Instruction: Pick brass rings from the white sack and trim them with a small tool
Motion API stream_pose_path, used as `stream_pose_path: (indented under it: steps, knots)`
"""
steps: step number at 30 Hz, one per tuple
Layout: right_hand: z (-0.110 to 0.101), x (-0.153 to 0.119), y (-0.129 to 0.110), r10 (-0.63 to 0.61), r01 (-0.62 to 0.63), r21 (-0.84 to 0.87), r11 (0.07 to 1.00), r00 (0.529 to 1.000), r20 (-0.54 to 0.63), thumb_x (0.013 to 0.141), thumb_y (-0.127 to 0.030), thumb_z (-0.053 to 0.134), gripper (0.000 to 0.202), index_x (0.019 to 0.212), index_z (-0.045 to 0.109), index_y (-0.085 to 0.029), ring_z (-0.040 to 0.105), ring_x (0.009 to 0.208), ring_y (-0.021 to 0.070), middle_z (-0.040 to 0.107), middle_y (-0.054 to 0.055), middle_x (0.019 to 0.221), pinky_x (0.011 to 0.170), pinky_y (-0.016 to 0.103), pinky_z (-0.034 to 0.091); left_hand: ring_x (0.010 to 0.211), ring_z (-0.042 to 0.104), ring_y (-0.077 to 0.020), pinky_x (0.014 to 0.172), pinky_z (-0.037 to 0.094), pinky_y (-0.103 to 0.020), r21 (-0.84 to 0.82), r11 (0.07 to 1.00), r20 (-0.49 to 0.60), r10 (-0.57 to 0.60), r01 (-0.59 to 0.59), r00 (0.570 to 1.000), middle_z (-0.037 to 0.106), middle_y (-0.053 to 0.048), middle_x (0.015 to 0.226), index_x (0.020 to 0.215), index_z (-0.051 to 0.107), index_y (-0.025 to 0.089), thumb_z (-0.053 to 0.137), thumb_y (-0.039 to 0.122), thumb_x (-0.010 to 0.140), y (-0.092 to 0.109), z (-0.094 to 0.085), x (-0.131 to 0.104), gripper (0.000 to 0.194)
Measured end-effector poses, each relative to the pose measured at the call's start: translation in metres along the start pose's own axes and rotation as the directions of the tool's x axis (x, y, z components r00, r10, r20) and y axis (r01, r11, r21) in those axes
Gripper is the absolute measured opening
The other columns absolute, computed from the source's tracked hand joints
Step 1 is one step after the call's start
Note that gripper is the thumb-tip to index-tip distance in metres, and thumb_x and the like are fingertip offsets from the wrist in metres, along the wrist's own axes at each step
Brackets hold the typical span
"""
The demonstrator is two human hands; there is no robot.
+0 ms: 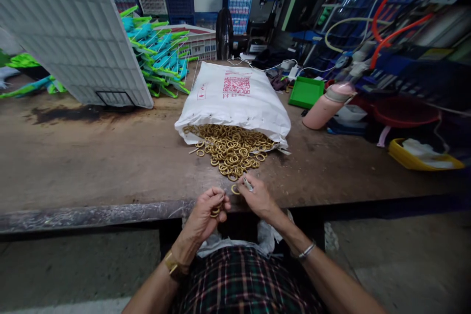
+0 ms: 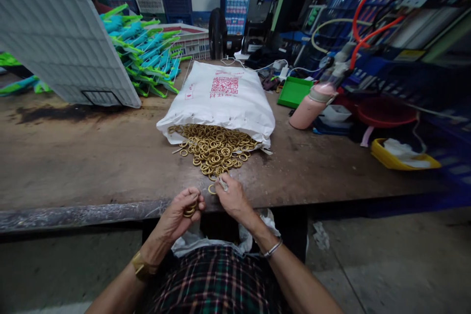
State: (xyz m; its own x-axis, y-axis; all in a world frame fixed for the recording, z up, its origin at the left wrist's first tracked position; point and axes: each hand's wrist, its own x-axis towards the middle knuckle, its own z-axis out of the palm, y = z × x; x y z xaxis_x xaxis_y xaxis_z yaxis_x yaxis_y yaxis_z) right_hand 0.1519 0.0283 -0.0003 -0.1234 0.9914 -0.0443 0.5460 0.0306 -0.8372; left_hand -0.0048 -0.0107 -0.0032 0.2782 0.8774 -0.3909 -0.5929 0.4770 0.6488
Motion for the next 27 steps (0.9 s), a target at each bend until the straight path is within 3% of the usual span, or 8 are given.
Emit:
stream_pose_path:
  steps: [5, 8, 15, 18, 23, 27]
  knots:
    - [0.01, -0.004, -0.013, 0.094, -0.121, 0.236, 0.964, 0.988, 0.122, 0.07, -0.029, 0.046, 0.013, 0.065, 0.049, -0.018, 0.041, 0.054, 0.0087, 0.045, -0.006, 0.056, 0.052, 0.02, 0.032, 0.047, 0.046, -0.0065, 0.039, 0.035, -0.016, 0.325, 0.933, -0.095, 0.198, -0.158, 0.976, 0.052, 0.003, 0.062, 0.096, 0.053, 0.015, 0.065, 0.036, 0.068, -0.002, 0.001, 0.0, 0.037]
    - [0.012, -0.005, -0.013, 0.142, -0.195, 0.335, 0.922, 0.974, 0.176, 0.069, -0.028, 0.048, 0.011, 0.064, 0.048, -0.018, 0.036, 0.047, 0.0066, 0.043, -0.007, 0.051, 0.046, 0.018, 0.029, 0.041, 0.039, -0.0056, 0.038, 0.031, -0.016, 0.517, 0.843, -0.084, 0.225, -0.15, 0.971, 0.047, 0.005, 0.054, 0.098, 0.056, 0.013, 0.059, 0.041, 0.072, -0.002, 0.004, -0.001, 0.038]
    - [0.018, -0.008, -0.011, 0.27, -0.383, 0.494, 0.78, 0.919, 0.285, 0.067, -0.029, 0.049, 0.011, 0.067, 0.046, -0.019, 0.023, 0.035, 0.0033, 0.034, -0.011, 0.045, 0.035, 0.017, 0.017, 0.046, 0.035, -0.0065, 0.044, 0.028, -0.018, 0.61, 0.758, -0.01, 0.298, -0.23, 0.955, 0.044, 0.004, 0.053, 0.083, 0.061, 0.015, 0.056, 0.036, 0.074, -0.006, 0.006, -0.003, 0.024]
    - [0.019, -0.008, -0.009, 0.251, -0.347, 0.461, 0.817, 0.933, 0.258, 0.071, -0.034, 0.048, 0.017, 0.064, 0.045, -0.018, 0.024, 0.036, 0.0039, 0.036, -0.01, 0.045, 0.036, 0.018, 0.019, 0.046, 0.034, -0.006, 0.044, 0.028, -0.018, 0.612, 0.753, 0.015, 0.295, -0.242, 0.955, 0.046, 0.004, 0.056, 0.078, 0.058, 0.015, 0.055, 0.037, 0.076, -0.009, 0.004, -0.001, 0.023]
    - [0.018, -0.007, -0.009, 0.055, -0.09, 0.263, 0.96, 0.989, 0.138, 0.073, -0.038, 0.047, 0.026, 0.058, 0.046, -0.017, 0.036, 0.051, 0.0072, 0.042, -0.006, 0.052, 0.05, 0.02, 0.031, 0.043, 0.033, -0.0048, 0.042, 0.026, -0.016, 0.54, 0.825, -0.056, 0.234, -0.168, 0.971, 0.045, 0.005, 0.056, 0.078, 0.052, 0.016, 0.054, 0.044, 0.075, -0.008, 0.003, 0.003, 0.028]
    - [0.018, -0.008, -0.011, 0.04, -0.062, 0.181, 0.981, 0.991, 0.125, 0.073, -0.04, 0.046, 0.027, 0.057, 0.044, -0.018, 0.036, 0.053, 0.0081, 0.04, -0.006, 0.053, 0.052, 0.021, 0.03, 0.042, 0.035, -0.0047, 0.041, 0.026, -0.016, 0.561, 0.817, -0.086, 0.223, -0.138, 0.971, 0.045, 0.005, 0.056, 0.075, 0.05, 0.016, 0.054, 0.047, 0.074, -0.005, 0.006, 0.003, 0.031]
